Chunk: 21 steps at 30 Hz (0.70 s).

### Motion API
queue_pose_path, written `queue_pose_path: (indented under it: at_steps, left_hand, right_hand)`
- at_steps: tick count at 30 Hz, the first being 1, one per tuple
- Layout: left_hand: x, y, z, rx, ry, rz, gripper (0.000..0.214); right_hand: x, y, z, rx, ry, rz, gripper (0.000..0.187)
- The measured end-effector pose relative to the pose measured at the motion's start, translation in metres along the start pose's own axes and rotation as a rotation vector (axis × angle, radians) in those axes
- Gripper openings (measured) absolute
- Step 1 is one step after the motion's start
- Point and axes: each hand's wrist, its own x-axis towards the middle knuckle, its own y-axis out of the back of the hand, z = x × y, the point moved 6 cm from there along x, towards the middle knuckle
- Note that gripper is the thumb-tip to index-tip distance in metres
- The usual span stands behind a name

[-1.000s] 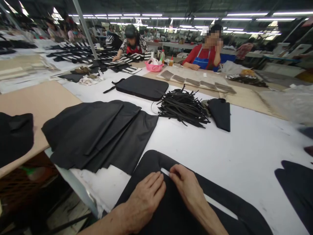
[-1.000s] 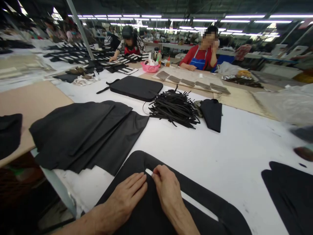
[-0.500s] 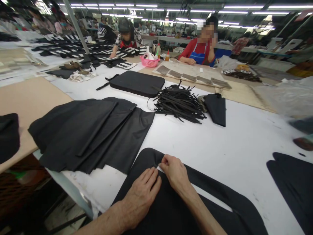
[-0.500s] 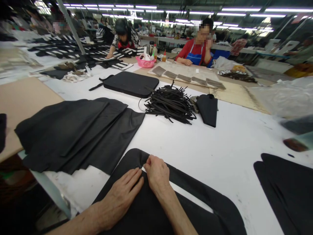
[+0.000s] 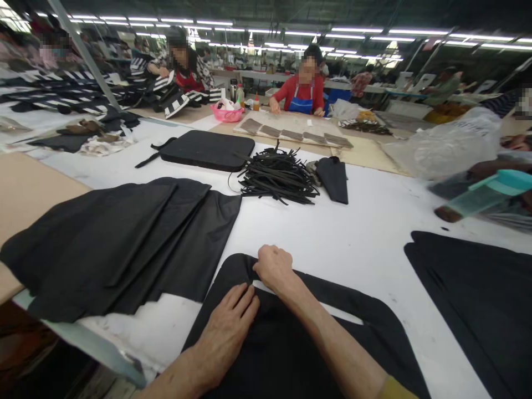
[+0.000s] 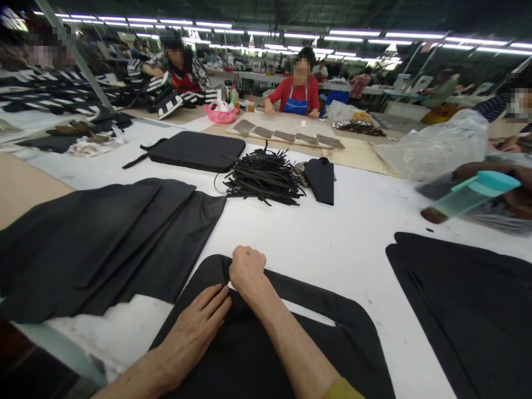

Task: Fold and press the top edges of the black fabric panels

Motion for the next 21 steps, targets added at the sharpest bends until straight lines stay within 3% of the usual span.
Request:
queue_pose_path:
  at_steps: [4, 8, 10, 13, 17, 21]
  left_hand:
    - [-0.005, 0.017, -0.006, -0.07, 0.062, 0.132, 0.036]
    - [-0.004, 0.031, -0.004, -0.069, 0.018, 0.176, 0.033]
    - [0.005, 0.03, 0.003, -0.076, -0.039, 0.097, 0.036]
    - [0.024, 0.017, 0.016, -0.13, -0.15, -0.064, 0.057]
    - [0.04, -0.006, 0.019, -0.171, -0.219, -0.192, 0.077]
    - [0.031, -0.015, -0.005, -0.083, -0.141, -0.231, 0.08]
  right_hand:
    - [-0.034, 0.017, 0.037, 0.023, -0.049, 0.148, 0.023]
    - [-0.088, 0.013, 0.076, 0.067, 0.034, 0.353, 0.032]
    - [-0.109, -0.004, 0.079, -0.005, 0.166, 0.416, 0.035]
    - [-0.12, -0.04, 0.072, -0.131, 0.316, 0.351, 0.045]
    - [-0.112, -0.066, 0.07, -0.18, 0.342, 0.27, 0.059]
    - [-0.113, -0.068, 0.1, -0.203, 0.287, 0.299, 0.062]
